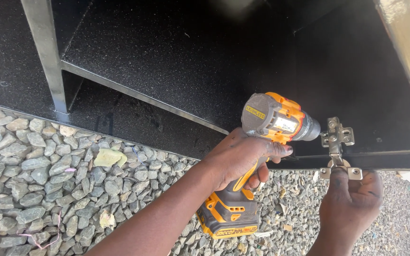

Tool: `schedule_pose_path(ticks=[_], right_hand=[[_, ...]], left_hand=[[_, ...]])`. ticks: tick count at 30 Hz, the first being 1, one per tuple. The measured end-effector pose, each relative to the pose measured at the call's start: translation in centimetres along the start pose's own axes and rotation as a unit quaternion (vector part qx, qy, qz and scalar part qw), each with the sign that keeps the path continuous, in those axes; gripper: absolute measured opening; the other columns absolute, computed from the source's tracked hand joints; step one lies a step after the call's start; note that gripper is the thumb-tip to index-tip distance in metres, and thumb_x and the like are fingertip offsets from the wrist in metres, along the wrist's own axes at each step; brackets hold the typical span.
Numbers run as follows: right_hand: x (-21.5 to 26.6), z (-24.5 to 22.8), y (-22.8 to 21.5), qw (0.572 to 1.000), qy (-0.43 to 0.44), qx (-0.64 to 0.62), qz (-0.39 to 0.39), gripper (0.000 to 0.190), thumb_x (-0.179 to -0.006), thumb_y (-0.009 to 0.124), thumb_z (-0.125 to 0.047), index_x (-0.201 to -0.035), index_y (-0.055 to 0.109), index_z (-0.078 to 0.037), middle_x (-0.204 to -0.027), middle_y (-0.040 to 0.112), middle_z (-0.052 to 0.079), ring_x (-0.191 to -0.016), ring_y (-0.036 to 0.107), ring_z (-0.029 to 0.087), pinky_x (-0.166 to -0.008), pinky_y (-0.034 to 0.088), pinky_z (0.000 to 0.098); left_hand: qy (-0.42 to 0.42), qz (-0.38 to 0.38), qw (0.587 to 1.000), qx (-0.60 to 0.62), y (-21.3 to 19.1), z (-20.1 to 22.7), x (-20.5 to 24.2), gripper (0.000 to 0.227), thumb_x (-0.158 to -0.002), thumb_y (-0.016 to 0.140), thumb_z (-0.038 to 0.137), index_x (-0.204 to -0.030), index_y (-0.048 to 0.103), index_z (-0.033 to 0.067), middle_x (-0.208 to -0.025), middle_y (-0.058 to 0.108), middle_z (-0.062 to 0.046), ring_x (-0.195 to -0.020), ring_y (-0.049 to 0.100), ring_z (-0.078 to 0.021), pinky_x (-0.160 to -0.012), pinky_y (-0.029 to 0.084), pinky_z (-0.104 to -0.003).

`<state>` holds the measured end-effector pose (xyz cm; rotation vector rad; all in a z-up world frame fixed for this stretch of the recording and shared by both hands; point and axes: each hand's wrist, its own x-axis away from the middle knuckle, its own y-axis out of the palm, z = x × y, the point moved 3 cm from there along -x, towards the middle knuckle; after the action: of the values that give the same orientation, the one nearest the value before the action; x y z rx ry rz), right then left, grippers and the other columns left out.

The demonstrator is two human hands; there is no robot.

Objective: The person uses a cordless drill to drive screws and attach metal hinges to the inside of a black cabinet frame resting on gravel. They pick up hinges and screws from the ground, position each hinge against the cabinet edge, and drive screws to secure them one at a time.

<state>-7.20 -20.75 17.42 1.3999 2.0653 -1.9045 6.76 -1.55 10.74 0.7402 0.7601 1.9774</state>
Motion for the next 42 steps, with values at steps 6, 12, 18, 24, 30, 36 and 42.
schedule_pose_path(ticks=[6,12,18,24,30,36,42], right_hand=[[-0.4,0.6,0.1,0.999,-0.003,0.036,0.003,0.022,-0.109,0.071,0.000,-0.095,0.056,-0.007,-0.083,0.053,0.002,-0.063,0.038,0.011,-0.054,0.031,0.0270],[-0.2,0.7,0.0,1.000,-0.004,0.003,0.001,0.014,-0.111,0.071,-0.001,-0.103,0.060,-0.002,-0.086,0.061,0.006,-0.064,0.047,0.012,-0.057,0.038,0.0258],[-0.2,0.6,0.0,1.000,-0.004,0.016,-0.005,0.014,-0.111,0.071,-0.002,-0.102,0.060,-0.003,-0.084,0.057,0.004,-0.062,0.042,0.011,-0.055,0.034,0.0263],[-0.1,0.9,0.0,1.000,-0.001,0.009,0.000,0.021,-0.112,0.072,-0.004,-0.097,0.058,-0.005,-0.082,0.055,0.002,-0.062,0.039,0.010,-0.056,0.032,0.0258],[0.0,0.8,0.1,1.000,0.010,-0.006,0.004,0.017,-0.112,0.071,-0.001,-0.101,0.059,-0.005,-0.084,0.059,0.004,-0.060,0.042,0.009,-0.052,0.032,0.0239],[-0.2,1.1,0.1,1.000,0.015,0.014,-0.001,0.026,-0.113,0.072,-0.004,-0.094,0.054,-0.007,-0.082,0.053,0.001,-0.061,0.038,0.010,-0.053,0.031,0.0252],[-0.2,1.1,0.1,1.000,0.011,-0.018,0.006,0.012,-0.109,0.071,-0.001,-0.104,0.062,-0.006,-0.088,0.063,0.003,-0.065,0.046,0.008,-0.057,0.036,0.0223]], left_hand=[[-0.016,0.003,1.000,0.002,0.1,-0.1,-0.4,0.035,-0.087,0.064,0.019,-0.112,0.064,-0.0061,-0.067,0.057,-0.013,-0.037,0.042,-0.0114,-0.033,0.030,-0.026],[-0.036,0.004,0.998,-0.044,0.6,1.1,0.0,0.026,-0.091,0.065,0.016,-0.099,0.062,-0.0077,-0.056,0.051,-0.009,-0.037,0.039,-0.0122,-0.035,0.030,-0.026],[-0.020,-0.002,0.999,0.029,0.1,0.2,-0.1,0.027,-0.088,0.064,0.013,-0.108,0.063,-0.0059,-0.073,0.055,-0.010,-0.039,0.043,-0.0104,-0.031,0.030,-0.027],[-0.026,0.000,0.999,0.019,-0.2,0.5,0.3,0.042,-0.082,0.064,0.020,-0.115,0.063,-0.0057,-0.092,0.064,-0.015,-0.045,0.047,-0.0106,-0.034,0.031,-0.025],[-0.031,-0.001,0.999,0.032,-0.3,0.2,0.1,0.044,-0.083,0.066,0.022,-0.116,0.064,-0.0073,-0.092,0.065,-0.016,-0.042,0.046,-0.0104,-0.032,0.031,-0.025],[-0.036,-0.009,0.999,0.033,-0.4,-0.2,-0.5,0.036,-0.087,0.067,0.026,-0.102,0.065,-0.0062,-0.058,0.054,-0.010,-0.035,0.041,-0.0110,-0.032,0.030,-0.026],[-0.046,-0.020,0.998,0.039,-0.3,-0.3,-0.6,0.037,-0.088,0.067,0.029,-0.098,0.064,-0.0065,-0.049,0.051,-0.008,-0.030,0.038,-0.0113,-0.032,0.029,-0.026]])
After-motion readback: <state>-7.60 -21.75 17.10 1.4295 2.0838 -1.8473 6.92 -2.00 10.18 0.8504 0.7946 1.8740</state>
